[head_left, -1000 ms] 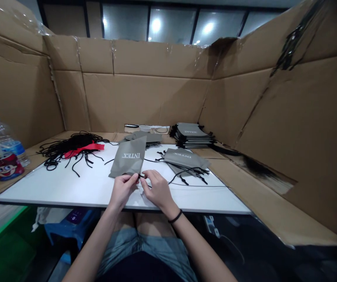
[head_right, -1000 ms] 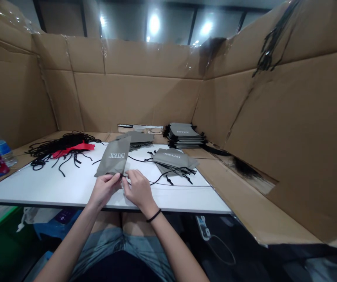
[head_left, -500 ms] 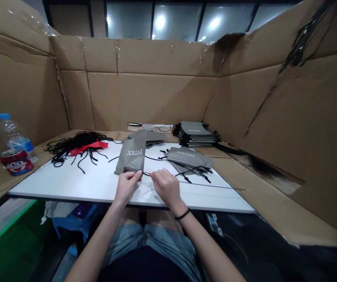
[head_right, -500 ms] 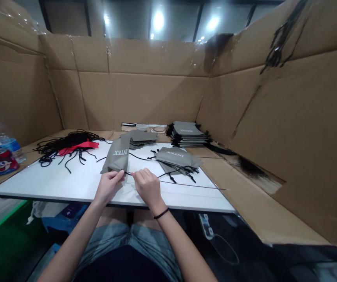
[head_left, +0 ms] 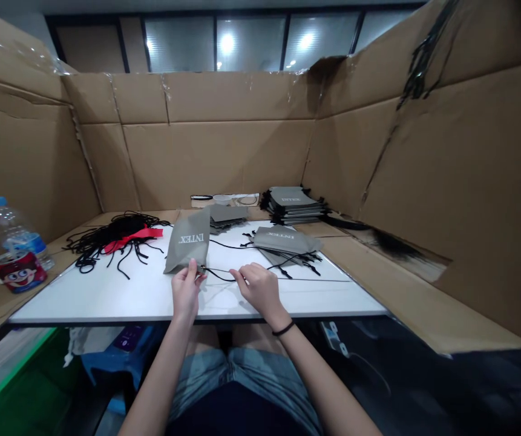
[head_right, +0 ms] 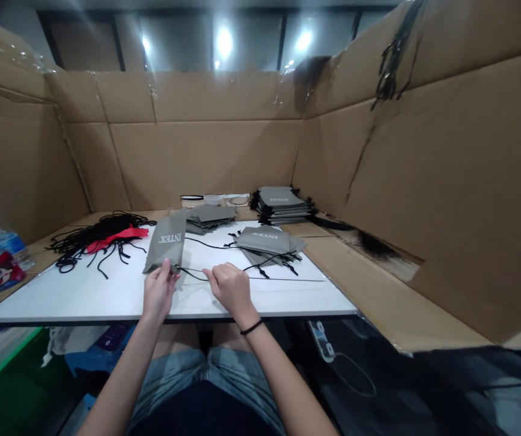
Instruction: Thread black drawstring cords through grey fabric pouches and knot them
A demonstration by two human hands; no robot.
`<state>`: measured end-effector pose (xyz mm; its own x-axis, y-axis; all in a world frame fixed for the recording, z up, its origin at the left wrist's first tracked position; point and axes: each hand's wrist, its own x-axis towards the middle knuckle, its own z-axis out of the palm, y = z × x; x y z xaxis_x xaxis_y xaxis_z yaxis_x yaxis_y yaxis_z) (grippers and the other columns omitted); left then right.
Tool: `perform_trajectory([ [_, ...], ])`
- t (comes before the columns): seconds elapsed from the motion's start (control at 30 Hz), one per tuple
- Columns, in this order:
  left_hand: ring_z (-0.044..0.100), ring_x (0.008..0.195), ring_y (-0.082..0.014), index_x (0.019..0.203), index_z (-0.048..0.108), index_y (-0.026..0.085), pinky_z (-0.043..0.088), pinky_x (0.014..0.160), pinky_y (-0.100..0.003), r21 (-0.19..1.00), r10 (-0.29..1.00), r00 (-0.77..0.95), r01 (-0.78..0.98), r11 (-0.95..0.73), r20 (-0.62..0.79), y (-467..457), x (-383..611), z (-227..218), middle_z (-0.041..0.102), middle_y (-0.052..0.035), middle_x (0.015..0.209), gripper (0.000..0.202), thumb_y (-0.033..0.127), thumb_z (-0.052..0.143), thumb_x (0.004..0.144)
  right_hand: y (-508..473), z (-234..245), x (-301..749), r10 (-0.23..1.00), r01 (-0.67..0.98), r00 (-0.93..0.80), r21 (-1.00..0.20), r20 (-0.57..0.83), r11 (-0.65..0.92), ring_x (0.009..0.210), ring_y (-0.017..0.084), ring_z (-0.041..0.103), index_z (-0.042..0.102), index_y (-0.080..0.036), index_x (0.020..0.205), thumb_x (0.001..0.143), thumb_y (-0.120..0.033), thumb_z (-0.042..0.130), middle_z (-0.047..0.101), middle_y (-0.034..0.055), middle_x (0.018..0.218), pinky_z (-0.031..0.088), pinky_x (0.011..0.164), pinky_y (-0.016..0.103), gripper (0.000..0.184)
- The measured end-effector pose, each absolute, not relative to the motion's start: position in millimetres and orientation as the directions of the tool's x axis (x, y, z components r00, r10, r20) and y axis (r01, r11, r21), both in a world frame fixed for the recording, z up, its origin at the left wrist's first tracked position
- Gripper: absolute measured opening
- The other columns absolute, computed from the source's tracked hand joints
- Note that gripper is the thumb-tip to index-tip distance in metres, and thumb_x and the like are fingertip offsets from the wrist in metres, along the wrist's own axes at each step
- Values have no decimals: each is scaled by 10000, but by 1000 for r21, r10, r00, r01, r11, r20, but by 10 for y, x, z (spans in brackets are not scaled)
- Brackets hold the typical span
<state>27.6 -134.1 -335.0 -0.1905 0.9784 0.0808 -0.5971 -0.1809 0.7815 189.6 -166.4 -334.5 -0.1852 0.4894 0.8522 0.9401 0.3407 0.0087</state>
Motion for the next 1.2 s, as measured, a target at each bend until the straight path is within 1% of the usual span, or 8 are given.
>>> perform_trajectory([
  [0.13,539,527,-85,528,601,101,504,600,-234,840,992,-78,-527,-130,104,-1365,362,-3367,558,7,522,459,503,822,531,-1661,-3335,1861,444,932,-235,71,865,355,560,126,442,486,-188,565,958,-310,458,507,11,538,231,556,283,412],
  [0.27,567,530,-107,534,616,87,503,589,-241,878,997,6,-475,-65,77,-1384,406,-3364,585,-18,524,466,495,838,499,-1658,-3338,1842,448,930,-245,77,859,360,582,133,445,494,-190,590,959,-292,453,514,14,560,239,565,284,385],
  [0.47,527,528,-79,602,610,113,474,549,-197,790,984,-150,-589,-170,100,-1380,312,-3331,561,15,535,446,516,798,571,-1687,-3331,1856,463,928,-231,51,856,368,607,135,452,507,-188,604,941,-288,474,530,16,579,253,581,280,353],
  [0.63,529,533,-80,588,593,123,477,568,-199,779,965,-233,-582,-235,117,-1373,304,-3362,543,25,526,431,502,799,581,-1688,-3331,1875,453,926,-213,31,866,376,588,134,434,491,-191,580,940,-288,484,514,10,551,251,575,280,373],
  [0.83,536,522,-101,536,612,106,467,549,-220,910,977,-33,-360,-206,209,-1409,375,-3389,563,-21,524,448,518,747,649,-1673,-3340,1855,453,914,-250,54,856,402,575,130,447,497,-190,582,953,-281,462,522,12,558,245,564,286,383],
  [0.93,515,504,-97,520,598,108,448,527,-221,918,976,9,-341,-202,219,-1426,370,-3367,557,-24,512,444,506,748,651,-1678,-3333,1853,465,907,-243,30,851,420,588,128,483,526,-187,602,948,-292,470,552,15,572,260,572,278,367],
  [1.1,483,480,-68,599,575,130,397,489,-188,841,968,-160,-481,-246,192,-1400,308,-3340,524,29,506,336,375,804,602,-1669,-3336,1876,516,942,-115,-72,849,329,531,118,481,524,-183,553,943,-346,468,548,18,523,231,536,275,427],
  [1.2,493,465,-63,613,540,140,390,466,-177,790,965,-230,-565,-239,127,-1383,282,-3336,506,45,499,371,399,805,597,-1659,-3347,1886,494,952,-126,-35,860,304,477,107,436,474,-183,496,953,-338,454,506,10,470,209,519,278,483],
])
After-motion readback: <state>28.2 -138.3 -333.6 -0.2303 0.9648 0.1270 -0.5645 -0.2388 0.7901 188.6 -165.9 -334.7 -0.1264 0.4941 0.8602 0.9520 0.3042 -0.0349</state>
